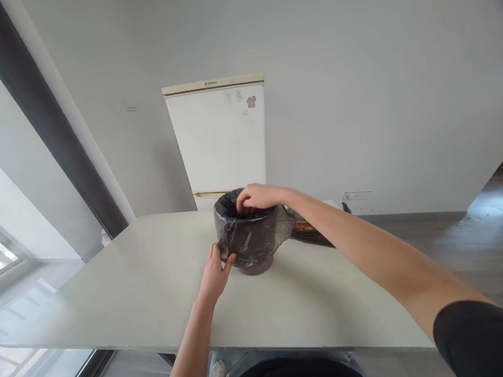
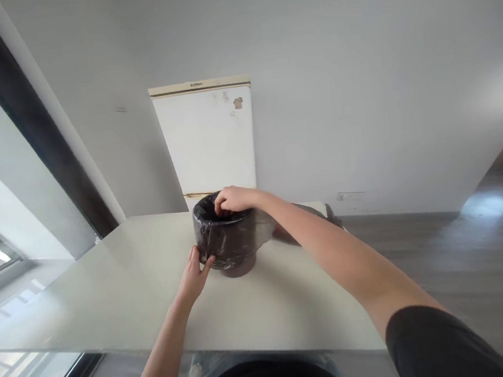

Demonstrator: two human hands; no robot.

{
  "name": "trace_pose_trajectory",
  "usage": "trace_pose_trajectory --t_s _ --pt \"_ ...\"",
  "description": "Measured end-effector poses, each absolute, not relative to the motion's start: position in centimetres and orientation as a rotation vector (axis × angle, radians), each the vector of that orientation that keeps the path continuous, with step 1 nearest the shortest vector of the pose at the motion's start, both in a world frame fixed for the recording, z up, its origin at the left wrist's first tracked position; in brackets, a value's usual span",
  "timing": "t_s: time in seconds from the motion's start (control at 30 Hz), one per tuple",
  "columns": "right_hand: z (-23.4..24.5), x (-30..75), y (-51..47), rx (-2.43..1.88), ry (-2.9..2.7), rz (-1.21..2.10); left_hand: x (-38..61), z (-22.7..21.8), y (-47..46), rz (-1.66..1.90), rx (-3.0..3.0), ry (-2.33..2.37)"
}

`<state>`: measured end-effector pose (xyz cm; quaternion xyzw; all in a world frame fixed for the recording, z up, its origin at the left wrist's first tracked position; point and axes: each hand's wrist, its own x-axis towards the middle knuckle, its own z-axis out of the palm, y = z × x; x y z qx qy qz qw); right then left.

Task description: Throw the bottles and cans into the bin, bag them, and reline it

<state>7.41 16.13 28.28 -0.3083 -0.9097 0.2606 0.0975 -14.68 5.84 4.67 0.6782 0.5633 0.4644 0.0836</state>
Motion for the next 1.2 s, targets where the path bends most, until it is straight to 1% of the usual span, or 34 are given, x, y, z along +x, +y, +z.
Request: trace_pose_trajectory --t_s 0.13,0.3,0.43,0.5,0.53,0.6,0.7,0.83,0.93,1.0,1.1,1.2 --pt "28.2 3.1 18.7 -1.073 -2.772 0.693 -15.1 4.7 6.0 1.426 2.045 1.707" --pt "27.5 2.6 20.1 -1.127 -2.696 0.624 -14.9 4.6 5.9 1.413 2.044 1.724" --pt "27.8 5.2 18.3 -1.063 -2.556 0.615 -14.5 4.7 5.6 1.443 2.021 1.702" --pt "27.3 7.4 16.5 -0.958 -2.366 0.557 -14.5 4.8 5.4 1.462 1.976 1.681" --pt "26.7 8.7 15.5 -0.846 -2.179 0.515 -14.5 4.8 5.4 1.454 1.951 1.672" --pt "24.6 11.2 13.6 -0.688 -1.838 0.477 -14.4 4.8 5.3 1.395 1.916 1.659" --pt "19.3 14.2 11.7 -0.735 -1.613 0.536 -14.3 4.6 5.2 1.276 1.891 1.649" --pt "11.1 15.5 11.0 -0.806 -1.616 0.854 -14.1 4.2 5.3 1.179 1.869 1.650" --pt "6.4 14.8 11.3 -0.869 -1.581 1.051 -14.1 3.9 5.5 1.139 1.863 1.661" --pt "4.5 14.2 11.6 -0.879 -1.612 1.113 -14.1 3.7 5.7 1.118 1.870 1.676" --pt "3.1 13.5 11.9 -0.775 -1.672 1.162 -14.1 3.2 5.9 1.039 1.946 1.712" --pt "2.1 13.1 11.8 -0.810 -1.670 1.099 -14.2 2.9 6.1 0.903 2.034 1.779"
